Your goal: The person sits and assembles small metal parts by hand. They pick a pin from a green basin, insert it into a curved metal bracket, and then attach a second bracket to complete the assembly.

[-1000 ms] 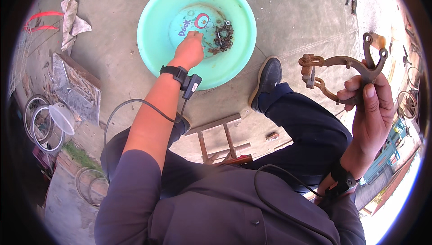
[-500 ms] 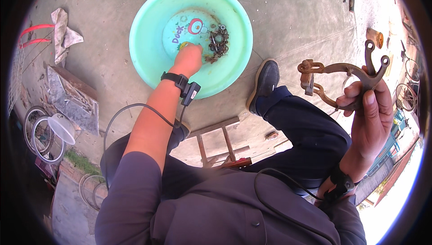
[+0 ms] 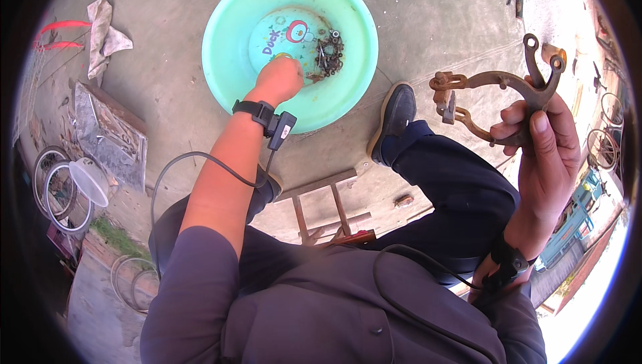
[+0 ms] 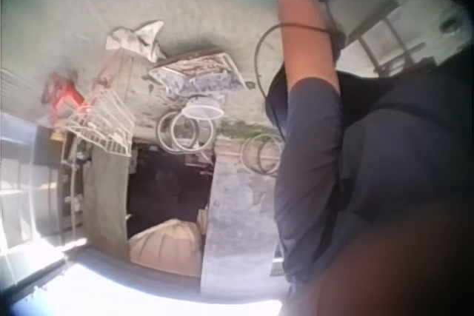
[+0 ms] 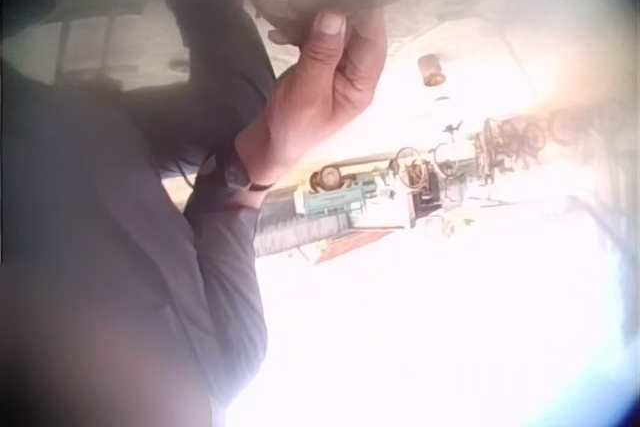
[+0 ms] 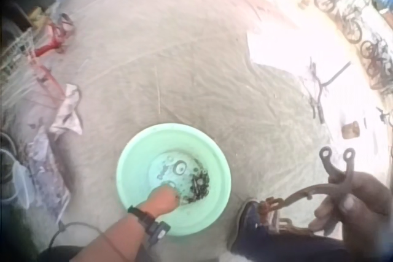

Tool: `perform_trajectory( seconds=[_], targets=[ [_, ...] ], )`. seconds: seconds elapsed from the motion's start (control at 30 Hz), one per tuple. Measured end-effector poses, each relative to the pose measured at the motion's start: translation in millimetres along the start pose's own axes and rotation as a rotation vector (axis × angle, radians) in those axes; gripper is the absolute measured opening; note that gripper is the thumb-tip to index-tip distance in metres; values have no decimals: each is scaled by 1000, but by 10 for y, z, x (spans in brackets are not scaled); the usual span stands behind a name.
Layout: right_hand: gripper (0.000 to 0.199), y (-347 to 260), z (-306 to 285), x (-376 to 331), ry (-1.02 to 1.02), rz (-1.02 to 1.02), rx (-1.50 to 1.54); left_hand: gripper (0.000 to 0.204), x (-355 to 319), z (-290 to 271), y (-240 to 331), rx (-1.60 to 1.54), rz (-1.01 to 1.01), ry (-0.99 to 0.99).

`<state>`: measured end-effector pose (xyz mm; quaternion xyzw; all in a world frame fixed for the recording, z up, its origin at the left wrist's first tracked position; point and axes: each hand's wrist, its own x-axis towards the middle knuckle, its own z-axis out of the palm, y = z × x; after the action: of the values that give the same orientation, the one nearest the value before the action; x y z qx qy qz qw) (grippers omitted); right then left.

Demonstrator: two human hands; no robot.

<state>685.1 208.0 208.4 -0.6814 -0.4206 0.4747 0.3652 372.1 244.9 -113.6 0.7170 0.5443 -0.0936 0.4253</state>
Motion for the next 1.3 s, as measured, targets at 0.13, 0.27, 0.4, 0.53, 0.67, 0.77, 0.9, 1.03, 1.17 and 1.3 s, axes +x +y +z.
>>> perform_trajectory(
  seconds=[0.13,0.27,0.4,0.53,0.67,0.77,0.9,1.03,1.17,1.3],
  targets=[
    [34,-40,68,-111,28,-5,42,22,-229,-305,80,-176,-51,62],
    [31,-91,177,-243,-46,-61,150,27,-558,-758,219,-391,-139,122],
    [30,-145,281,-348,-118,-126,64,30,-1007,-1269,418,-600,-155,195],
    [30,-205,383,-404,-186,-190,115,29,-1595,-1689,657,-766,-36,257],
    [33,-228,530,-370,-189,-231,82,27,-2230,-1911,843,-980,84,311],
    [33,-220,655,-346,-212,-214,89,25,-2610,-1917,904,-1195,228,359],
    [32,-234,822,-352,-245,-150,142,24,-2841,-1784,923,-1418,347,338],
    [32,-295,992,-387,-272,-120,171,24,-2873,-1753,909,-1569,380,290],
    [32,-315,1166,-436,-311,-95,271,24,-2877,-1790,885,-1609,384,308],
    [32,-303,1336,-452,-331,-80,291,22,-2920,-1804,848,-1578,359,369]
  ],
)
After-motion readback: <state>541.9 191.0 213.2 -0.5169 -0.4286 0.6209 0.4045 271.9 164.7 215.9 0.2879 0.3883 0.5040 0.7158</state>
